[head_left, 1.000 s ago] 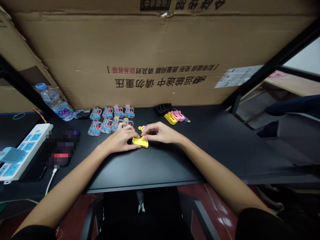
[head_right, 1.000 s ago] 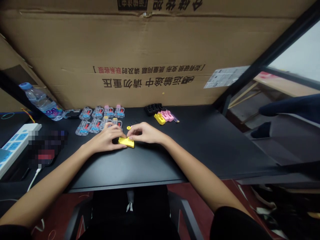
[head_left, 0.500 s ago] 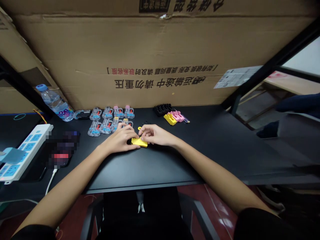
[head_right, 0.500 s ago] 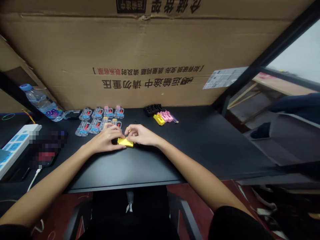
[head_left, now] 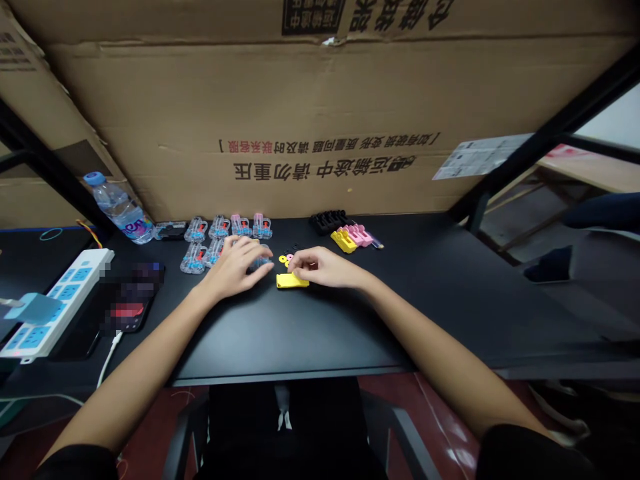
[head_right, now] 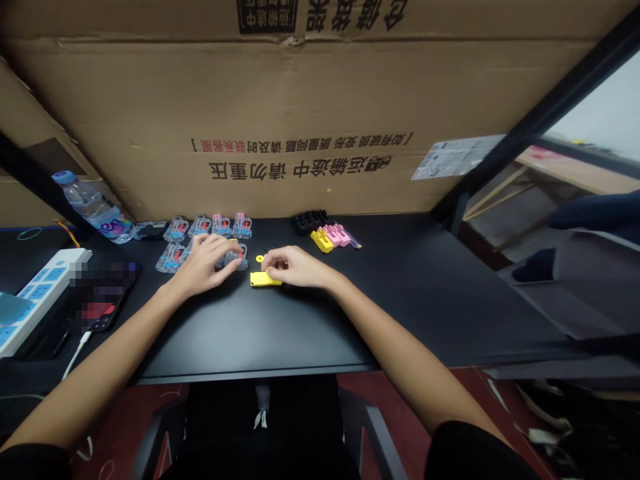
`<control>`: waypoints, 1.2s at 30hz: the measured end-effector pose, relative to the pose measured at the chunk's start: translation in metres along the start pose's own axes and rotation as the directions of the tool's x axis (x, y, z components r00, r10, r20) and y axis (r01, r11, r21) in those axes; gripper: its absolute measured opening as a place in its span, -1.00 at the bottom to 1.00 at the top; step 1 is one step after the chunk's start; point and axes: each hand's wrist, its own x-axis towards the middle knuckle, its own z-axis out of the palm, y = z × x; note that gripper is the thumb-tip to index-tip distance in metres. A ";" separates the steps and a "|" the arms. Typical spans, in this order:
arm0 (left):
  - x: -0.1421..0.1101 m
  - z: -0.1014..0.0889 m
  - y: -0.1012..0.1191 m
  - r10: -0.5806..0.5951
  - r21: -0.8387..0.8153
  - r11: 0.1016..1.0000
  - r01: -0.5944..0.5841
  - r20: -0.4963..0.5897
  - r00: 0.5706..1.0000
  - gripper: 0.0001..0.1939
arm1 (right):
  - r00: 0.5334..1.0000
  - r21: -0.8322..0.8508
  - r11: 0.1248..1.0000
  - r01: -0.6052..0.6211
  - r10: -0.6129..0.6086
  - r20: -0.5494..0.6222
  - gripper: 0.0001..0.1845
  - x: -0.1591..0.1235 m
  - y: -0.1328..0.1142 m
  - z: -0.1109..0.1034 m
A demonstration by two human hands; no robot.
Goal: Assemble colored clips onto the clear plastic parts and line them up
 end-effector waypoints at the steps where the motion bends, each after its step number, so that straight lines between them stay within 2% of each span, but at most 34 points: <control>1: 0.000 -0.001 -0.003 -0.030 0.026 0.999 0.030 -0.017 0.999 -0.72 | 1.000 -0.039 0.999 0.006 -0.006 -0.011 -0.82 -0.001 -0.002 -0.001; 3: -0.001 0.001 -0.010 -0.068 0.077 0.995 0.070 -0.030 0.997 -0.66 | 0.999 -0.118 0.993 0.023 -0.028 -0.038 -0.82 -0.003 -0.007 -0.001; 7: -0.005 0.010 -0.023 -0.077 0.153 0.985 0.074 0.014 0.997 -0.39 | 0.994 -0.264 0.962 0.064 -0.086 -0.071 -0.76 -0.006 -0.018 0.001; 12: -0.008 0.015 -0.023 -0.074 0.149 0.987 0.061 0.079 0.994 -0.27 | 0.993 -0.386 0.915 0.115 -0.111 0.033 -0.62 -0.006 -0.024 0.001; 17: -0.006 0.012 -0.020 -0.077 0.109 0.992 0.067 0.092 0.993 -0.15 | 0.989 -0.393 0.908 0.145 -0.135 0.053 -0.70 -0.007 -0.022 0.002; 22: -0.006 0.012 -0.021 -0.080 0.079 0.994 0.072 0.109 0.991 -0.11 | 0.987 -0.374 0.914 0.160 -0.145 0.067 -0.58 -0.008 -0.019 0.004; 27: -0.006 0.011 -0.021 -0.055 -0.121 0.991 0.062 0.066 0.996 -0.17 | 0.989 -0.360 0.921 0.150 -0.144 0.042 -0.56 -0.007 -0.020 0.007; 30: -0.005 0.013 -0.020 -0.029 -0.272 0.962 0.033 0.019 0.999 -0.19 | 0.985 -0.368 0.914 0.169 -0.170 0.029 -0.77 -0.008 -0.024 0.007; 32: -0.005 0.016 -0.019 -0.065 -0.356 0.932 0.062 0.004 0.998 -0.17 | 0.982 -0.371 0.912 0.174 -0.190 -0.008 -0.91 -0.008 -0.026 0.008; 36: -0.004 0.020 -0.016 -0.149 -0.507 0.851 0.135 0.013 0.989 -0.18 | 0.960 -0.299 0.930 0.212 -0.255 -0.112 -0.88 -0.008 -0.023 0.007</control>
